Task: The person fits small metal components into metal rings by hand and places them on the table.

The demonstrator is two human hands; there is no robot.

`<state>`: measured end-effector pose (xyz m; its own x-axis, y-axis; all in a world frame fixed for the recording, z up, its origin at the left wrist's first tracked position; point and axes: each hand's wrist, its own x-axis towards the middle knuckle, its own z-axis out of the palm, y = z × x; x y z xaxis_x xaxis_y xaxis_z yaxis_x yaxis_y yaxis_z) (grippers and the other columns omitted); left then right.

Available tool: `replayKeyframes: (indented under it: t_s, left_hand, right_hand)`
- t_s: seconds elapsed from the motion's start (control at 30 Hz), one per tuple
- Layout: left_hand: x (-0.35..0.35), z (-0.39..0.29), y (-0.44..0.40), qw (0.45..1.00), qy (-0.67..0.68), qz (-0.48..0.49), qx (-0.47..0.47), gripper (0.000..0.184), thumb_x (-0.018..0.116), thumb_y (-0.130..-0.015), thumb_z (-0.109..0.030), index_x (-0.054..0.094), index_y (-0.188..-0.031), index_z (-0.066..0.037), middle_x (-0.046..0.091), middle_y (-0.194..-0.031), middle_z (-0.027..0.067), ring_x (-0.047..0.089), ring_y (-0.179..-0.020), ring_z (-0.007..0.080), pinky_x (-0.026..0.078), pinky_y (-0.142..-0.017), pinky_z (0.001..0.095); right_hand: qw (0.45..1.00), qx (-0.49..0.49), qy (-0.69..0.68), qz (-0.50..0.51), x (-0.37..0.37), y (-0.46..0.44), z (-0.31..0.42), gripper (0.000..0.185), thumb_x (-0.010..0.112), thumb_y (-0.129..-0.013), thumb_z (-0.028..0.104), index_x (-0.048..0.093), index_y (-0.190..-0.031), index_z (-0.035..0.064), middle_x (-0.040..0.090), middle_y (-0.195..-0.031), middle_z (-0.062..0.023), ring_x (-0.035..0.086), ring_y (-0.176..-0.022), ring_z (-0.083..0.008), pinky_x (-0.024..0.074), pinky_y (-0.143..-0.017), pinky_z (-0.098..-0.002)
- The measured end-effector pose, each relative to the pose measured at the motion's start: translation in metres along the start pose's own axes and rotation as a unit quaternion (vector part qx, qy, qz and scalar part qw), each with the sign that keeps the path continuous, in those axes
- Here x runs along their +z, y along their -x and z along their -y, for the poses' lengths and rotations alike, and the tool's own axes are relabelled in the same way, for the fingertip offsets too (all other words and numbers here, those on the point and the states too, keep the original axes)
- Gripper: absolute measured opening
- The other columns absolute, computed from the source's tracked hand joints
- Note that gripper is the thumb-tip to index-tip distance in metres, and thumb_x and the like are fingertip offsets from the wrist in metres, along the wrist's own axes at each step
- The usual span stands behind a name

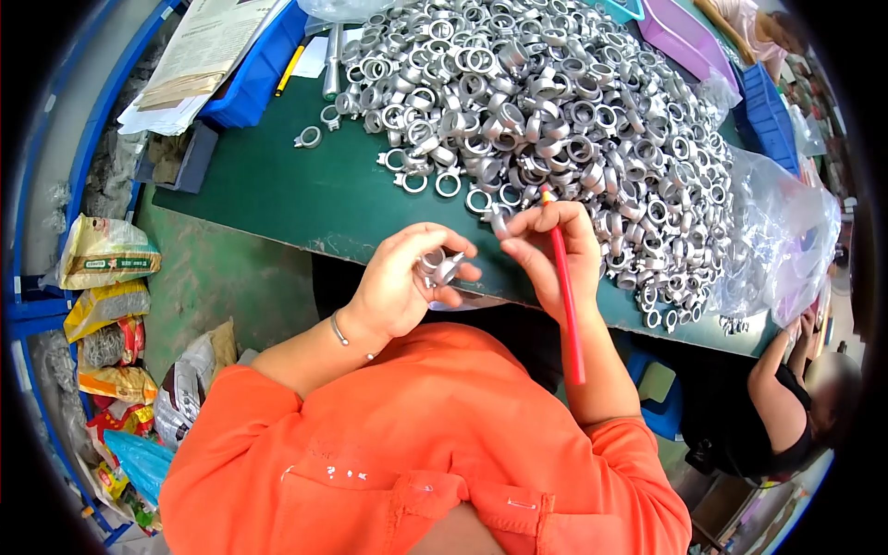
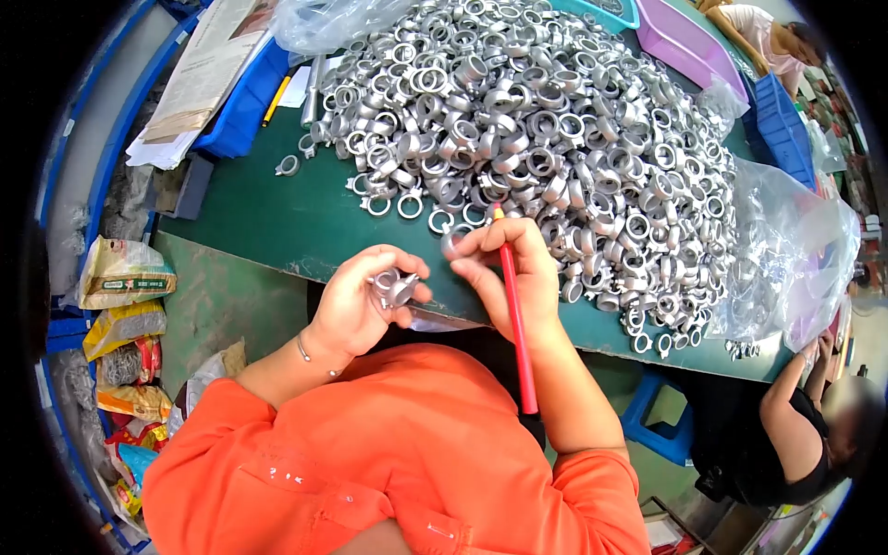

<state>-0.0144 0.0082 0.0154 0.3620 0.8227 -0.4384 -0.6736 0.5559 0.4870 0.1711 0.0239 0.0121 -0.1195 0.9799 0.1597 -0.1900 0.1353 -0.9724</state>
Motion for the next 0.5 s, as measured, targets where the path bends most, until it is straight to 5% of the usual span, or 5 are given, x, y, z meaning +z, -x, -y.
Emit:
replayKeyframes:
  t_s: [0.1, 0.5]
  left_hand:
    - [-0.001, 0.007, 0.0, 0.989, -0.141, 0.021, 0.025, 0.015, 0.053, -0.089, -0.014, 0.055, -0.095, -0.001, 0.059, -0.084, 0.0079, 0.052, -0.059, 0.009, 0.037, -0.04, 0.0168]
    - [0.01, 0.012, 0.005, 0.949, -0.302, 0.022, 0.089, 0.006, 0.063, -0.078, 0.001, 0.06, -0.083, 0.001, 0.057, -0.082, 0.0049, 0.052, -0.057, 0.0081, 0.039, -0.044, 0.0184]
  right_hand:
    - [0.993, 0.009, -0.102, 0.053, -0.005, 0.011, -0.005, 0.034, 0.06, -0.074, -0.015, 0.039, -0.093, 0.0051, 0.058, -0.091, -0.0118, 0.059, -0.087, -0.017, 0.0495, -0.078, -0.03]
    - [0.997, -0.065, -0.003, 0.031, -0.002, 0.029, -0.013, 0.032, 0.053, -0.076, -0.018, 0.038, -0.091, 0.0066, 0.057, -0.089, -0.0114, 0.055, -0.083, -0.0142, 0.0452, -0.077, -0.0277]
